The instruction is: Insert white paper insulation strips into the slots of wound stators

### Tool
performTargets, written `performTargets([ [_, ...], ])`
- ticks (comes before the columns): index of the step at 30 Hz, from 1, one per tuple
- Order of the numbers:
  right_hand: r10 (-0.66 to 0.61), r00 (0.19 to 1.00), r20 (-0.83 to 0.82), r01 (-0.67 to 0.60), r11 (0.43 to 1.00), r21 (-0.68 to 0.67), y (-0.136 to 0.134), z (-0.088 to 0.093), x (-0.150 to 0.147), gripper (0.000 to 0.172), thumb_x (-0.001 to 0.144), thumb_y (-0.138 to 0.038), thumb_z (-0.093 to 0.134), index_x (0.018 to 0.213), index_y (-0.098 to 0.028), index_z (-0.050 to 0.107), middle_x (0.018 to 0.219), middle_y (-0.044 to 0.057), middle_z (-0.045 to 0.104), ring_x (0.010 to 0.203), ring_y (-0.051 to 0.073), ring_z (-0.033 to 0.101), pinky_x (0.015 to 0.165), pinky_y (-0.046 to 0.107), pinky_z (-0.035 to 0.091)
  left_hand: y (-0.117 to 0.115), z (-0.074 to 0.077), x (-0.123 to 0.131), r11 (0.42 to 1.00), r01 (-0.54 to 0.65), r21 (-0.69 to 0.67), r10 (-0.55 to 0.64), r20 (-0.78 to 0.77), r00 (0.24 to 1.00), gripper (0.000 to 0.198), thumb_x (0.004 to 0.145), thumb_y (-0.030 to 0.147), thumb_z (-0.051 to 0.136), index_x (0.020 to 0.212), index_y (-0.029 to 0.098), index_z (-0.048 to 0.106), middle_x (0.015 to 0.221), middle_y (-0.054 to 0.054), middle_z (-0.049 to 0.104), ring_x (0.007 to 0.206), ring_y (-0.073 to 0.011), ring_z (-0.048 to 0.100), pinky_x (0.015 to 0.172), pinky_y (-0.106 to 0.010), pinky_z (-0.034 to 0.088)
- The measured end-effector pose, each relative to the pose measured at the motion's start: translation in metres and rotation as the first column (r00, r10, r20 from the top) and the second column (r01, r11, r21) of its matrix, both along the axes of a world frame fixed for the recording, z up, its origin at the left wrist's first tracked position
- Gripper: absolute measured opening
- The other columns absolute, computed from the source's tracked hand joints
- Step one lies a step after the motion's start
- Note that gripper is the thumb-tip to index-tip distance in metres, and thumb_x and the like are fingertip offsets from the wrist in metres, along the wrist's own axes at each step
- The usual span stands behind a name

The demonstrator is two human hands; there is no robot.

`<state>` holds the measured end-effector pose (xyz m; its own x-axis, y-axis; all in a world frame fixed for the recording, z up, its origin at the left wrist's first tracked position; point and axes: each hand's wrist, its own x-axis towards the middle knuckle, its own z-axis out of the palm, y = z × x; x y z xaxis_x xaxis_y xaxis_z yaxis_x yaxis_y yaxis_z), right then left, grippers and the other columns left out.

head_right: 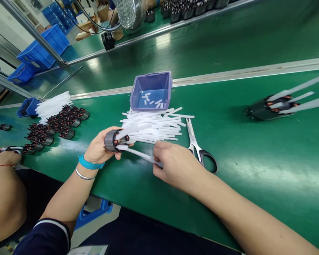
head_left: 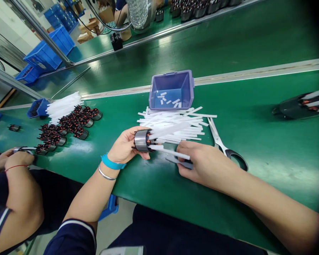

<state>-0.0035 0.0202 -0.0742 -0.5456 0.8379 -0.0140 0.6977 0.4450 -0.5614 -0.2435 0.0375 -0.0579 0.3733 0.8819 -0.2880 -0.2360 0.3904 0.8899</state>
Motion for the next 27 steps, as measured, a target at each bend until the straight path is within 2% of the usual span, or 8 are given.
performTargets([
  [2,-0.079,0.964,-0.254,0.055,0.993,-0.102,0.004,0.007,0.004,0.005,0.069,-0.018,0.061,0.064,-0.019,0.059,0.07,0.002,0.062,0.061,0.014,0.058,0.058,0.027,0.046,-0.001,-0.003,0.001,0.999,0.033,0.0,-0.033,0.017,0.999,0.047,0.067,0.03,0.082,0.108,0.016,0.063,0.082,-0.008,0.074,0.053,-0.0202,0.069,0.04,-0.023,0.054],
  [4,-0.178,0.846,-0.502,0.073,0.972,-0.223,0.008,0.015,0.01,0.009,0.07,-0.025,0.065,0.065,-0.019,0.061,0.068,0.002,0.063,0.059,0.013,0.057,0.056,0.025,0.047,-0.003,-0.006,0.002,0.998,0.055,-0.003,-0.055,0.014,0.998,0.047,0.068,0.029,0.082,0.109,0.016,0.064,0.081,-0.007,0.074,0.057,-0.0218,0.071,0.04,-0.023,0.055],
  [6,-0.222,0.738,-0.637,0.06,0.962,-0.267,0.009,0.021,0.013,0.013,0.073,-0.03,0.069,0.068,-0.02,0.063,0.072,0.002,0.063,0.06,0.012,0.057,0.054,0.024,0.047,-0.003,-0.008,0.003,0.998,0.068,-0.008,-0.068,0.005,0.998,0.047,0.068,0.029,0.082,0.11,0.016,0.065,0.081,-0.008,0.073,0.064,-0.0249,0.073,0.042,-0.024,0.056],
  [7,-0.211,0.717,-0.665,0.049,0.966,-0.253,0.009,0.022,0.013,0.013,0.074,-0.03,0.07,0.069,-0.02,0.064,0.074,0.002,0.063,0.063,0.012,0.057,0.056,0.024,0.047,-0.004,-0.009,0.003,0.997,0.078,-0.011,-0.078,0.002,0.997,0.048,0.067,0.029,0.082,0.11,0.015,0.065,0.083,-0.008,0.073,0.068,-0.0263,0.073,0.043,-0.024,0.056],
  [13,-0.074,0.73,-0.68,0.039,0.997,-0.068,0.005,0.024,0.01,0.006,0.079,-0.029,0.07,0.082,-0.024,0.071,0.086,0.004,0.066,0.08,0.017,0.061,0.069,0.029,0.051,-0.005,-0.011,0.007,0.989,0.144,-0.033,-0.143,0.007,0.99,0.045,0.07,0.029,0.08,0.11,0.014,0.065,0.085,-0.008,0.074,0.058,-0.0193,0.071,0.048,-0.026,0.059],
  [18,-0.062,0.795,-0.604,0.026,0.997,-0.069,0.005,0.032,0.012,0.009,0.082,-0.032,0.065,0.079,-0.027,0.072,0.089,0.004,0.068,0.081,0.018,0.063,0.072,0.03,0.052,-0.007,-0.008,0.011,0.986,0.163,-0.03,-0.163,0.008,0.987,0.039,0.073,0.025,0.075,0.11,0.014,0.067,0.09,-0.008,0.073,0.063,-0.0191,0.072,0.053,-0.028,0.061],
  [23,-0.155,0.794,-0.587,0.118,0.988,-0.102,0.002,0.022,0.0,0.011,0.079,-0.025,0.06,0.079,-0.026,0.071,0.089,0.003,0.069,0.083,0.019,0.064,0.074,0.032,0.052,-0.012,-0.001,0.016,0.981,0.191,-0.027,-0.191,-0.019,0.981,0.047,0.07,0.016,0.067,0.116,0.015,0.064,0.095,-0.009,0.073,0.074,-0.0226,0.073,0.064,-0.034,0.063],
  [27,-0.244,0.812,-0.53,0.185,0.969,-0.163,0.002,0.019,-0.001,0.005,0.073,-0.025,0.063,0.071,-0.022,0.067,0.08,0.004,0.068,0.075,0.019,0.063,0.069,0.03,0.05,-0.019,0.0,0.023,0.984,0.178,0.016,-0.177,-0.057,0.983,0.054,0.064,0.009,0.066,0.118,0.014,0.064,0.1,-0.01,0.071,0.077,-0.0224,0.073,0.066,-0.029,0.06],
])
